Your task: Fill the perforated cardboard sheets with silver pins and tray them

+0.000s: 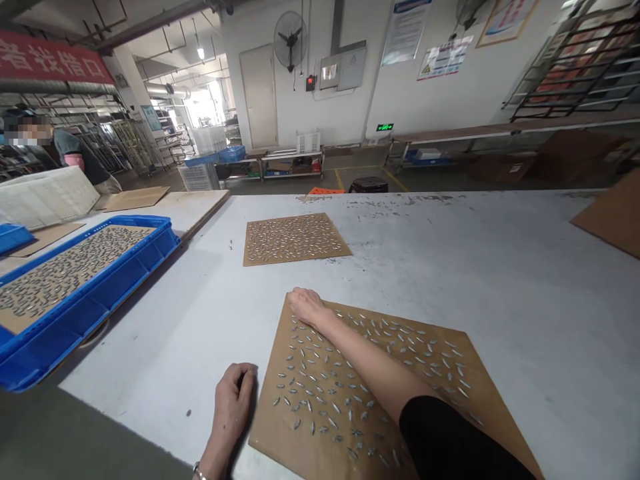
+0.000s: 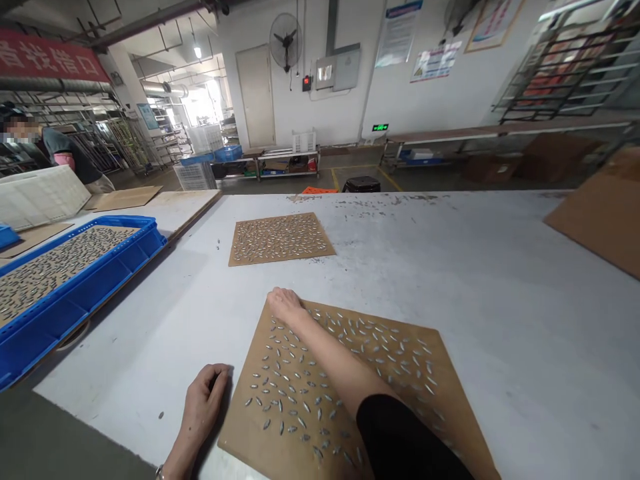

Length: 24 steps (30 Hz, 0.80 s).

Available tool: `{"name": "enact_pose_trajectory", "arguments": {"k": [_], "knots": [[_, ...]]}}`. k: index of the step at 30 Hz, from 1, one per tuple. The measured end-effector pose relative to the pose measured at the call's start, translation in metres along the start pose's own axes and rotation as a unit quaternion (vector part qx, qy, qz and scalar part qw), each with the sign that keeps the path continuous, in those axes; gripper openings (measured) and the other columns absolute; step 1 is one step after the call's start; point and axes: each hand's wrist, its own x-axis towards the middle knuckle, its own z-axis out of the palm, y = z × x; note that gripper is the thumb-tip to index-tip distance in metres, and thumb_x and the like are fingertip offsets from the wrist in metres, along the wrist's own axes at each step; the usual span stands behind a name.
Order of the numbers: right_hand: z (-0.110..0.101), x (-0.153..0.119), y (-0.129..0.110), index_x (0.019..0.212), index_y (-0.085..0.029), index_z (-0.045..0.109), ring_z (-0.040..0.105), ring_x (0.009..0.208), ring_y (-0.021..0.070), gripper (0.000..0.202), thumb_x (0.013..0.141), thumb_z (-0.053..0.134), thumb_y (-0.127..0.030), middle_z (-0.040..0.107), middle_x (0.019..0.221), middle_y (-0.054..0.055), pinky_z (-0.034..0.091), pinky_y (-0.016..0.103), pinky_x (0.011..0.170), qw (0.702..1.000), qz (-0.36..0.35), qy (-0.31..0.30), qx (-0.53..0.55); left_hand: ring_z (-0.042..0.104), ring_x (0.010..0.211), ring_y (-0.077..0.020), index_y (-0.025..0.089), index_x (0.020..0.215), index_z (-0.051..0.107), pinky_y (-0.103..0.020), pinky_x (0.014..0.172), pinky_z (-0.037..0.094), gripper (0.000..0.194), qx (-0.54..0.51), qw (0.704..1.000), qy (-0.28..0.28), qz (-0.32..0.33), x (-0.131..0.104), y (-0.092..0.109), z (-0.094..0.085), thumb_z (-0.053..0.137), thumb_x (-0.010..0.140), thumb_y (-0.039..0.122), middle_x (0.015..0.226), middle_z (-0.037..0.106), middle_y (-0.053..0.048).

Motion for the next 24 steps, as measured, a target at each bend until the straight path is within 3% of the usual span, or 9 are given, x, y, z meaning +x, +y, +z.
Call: {"name": "enact_pose_trajectory", "arguments": {"k": [4, 8, 11, 13, 19, 24], "knots": [[-0.022, -0.037, 0.009, 0.107, -0.015, 0.069, 0.065, 0.101, 0.0191, 0.025, 0.1, 0.046, -0.018, 0.069, 0.112, 0.012, 0.044, 0.027, 0.084, 0.998, -0.01, 0.051, 0.038, 0.069, 0.088, -0.0252, 0.022, 0.089, 0.073, -0.038, 0.082, 0.053, 0.038, -0.003, 1.0, 0.007, 0.011, 0.001, 0.001, 0.0, 0.049, 0.092, 0.052, 0.093, 0.074, -0.008], [-0.041, -0.109, 0.031, 0.09, -0.018, 0.066, 0.06, 0.084, 0.0141, 0.014, 0.094, 0.053, -0.016, 0.068, 0.094, 0.003, 0.042, 0.024, 0.077, 0.987, -0.027, 0.097, 0.128, 0.069, 0.089, -0.0249, 0.022, 0.091, 0.074, -0.037, 0.083, 0.053, 0.036, -0.005, 1.0, 0.007, 0.016, 0.001, 0.0, -0.001, 0.051, 0.091, 0.05, 0.095, 0.075, -0.008], [-0.036, -0.157, 0.046, 0.079, -0.019, 0.063, 0.056, 0.073, 0.0138, 0.016, 0.091, 0.053, -0.015, 0.064, 0.081, 0.001, 0.039, 0.025, 0.07, 0.981, -0.021, 0.108, 0.159, 0.069, 0.09, -0.0249, 0.022, 0.09, 0.074, -0.037, 0.084, 0.053, 0.035, -0.004, 1.0, 0.009, 0.019, 0.002, 0.001, -0.001, 0.051, 0.091, 0.049, 0.096, 0.075, -0.008], [-0.021, -0.173, 0.048, 0.078, -0.019, 0.062, 0.055, 0.072, 0.014, 0.018, 0.092, 0.052, -0.016, 0.063, 0.08, 0.001, 0.038, 0.026, 0.068, 0.982, -0.01, 0.102, 0.156, 0.069, 0.09, -0.025, 0.021, 0.089, 0.073, -0.037, 0.084, 0.053, 0.035, -0.002, 1.0, 0.013, 0.023, 0.002, 0.002, -0.001, 0.051, 0.091, 0.049, 0.095, 0.075, -0.008], [0.04, -0.156, 0.029, 0.082, -0.018, 0.063, 0.057, 0.078, 0.0158, 0.022, 0.099, 0.049, -0.018, 0.064, 0.087, 0.004, 0.038, 0.027, 0.072, 0.992, -0.073, 0.076, 0.069, 0.068, 0.086, -0.0249, 0.02, 0.086, 0.073, -0.038, 0.083, 0.052, 0.035, 0.004, 0.999, 0.026, 0.026, 0.0, 0.007, 0.0, 0.051, 0.09, 0.047, 0.092, 0.075, -0.009], [0.059, -0.14, 0.027, 0.081, -0.017, 0.065, 0.058, 0.08, 0.0179, 0.025, 0.101, 0.05, -0.016, 0.065, 0.087, 0.005, 0.037, 0.03, 0.072, 0.992, -0.091, 0.081, -0.014, 0.068, 0.086, -0.0253, 0.021, 0.086, 0.072, -0.038, 0.082, 0.052, 0.037, 0.006, 1.0, 0.019, 0.024, 0.0, 0.007, 0.0, 0.048, 0.091, 0.049, 0.092, 0.074, -0.009]]}}
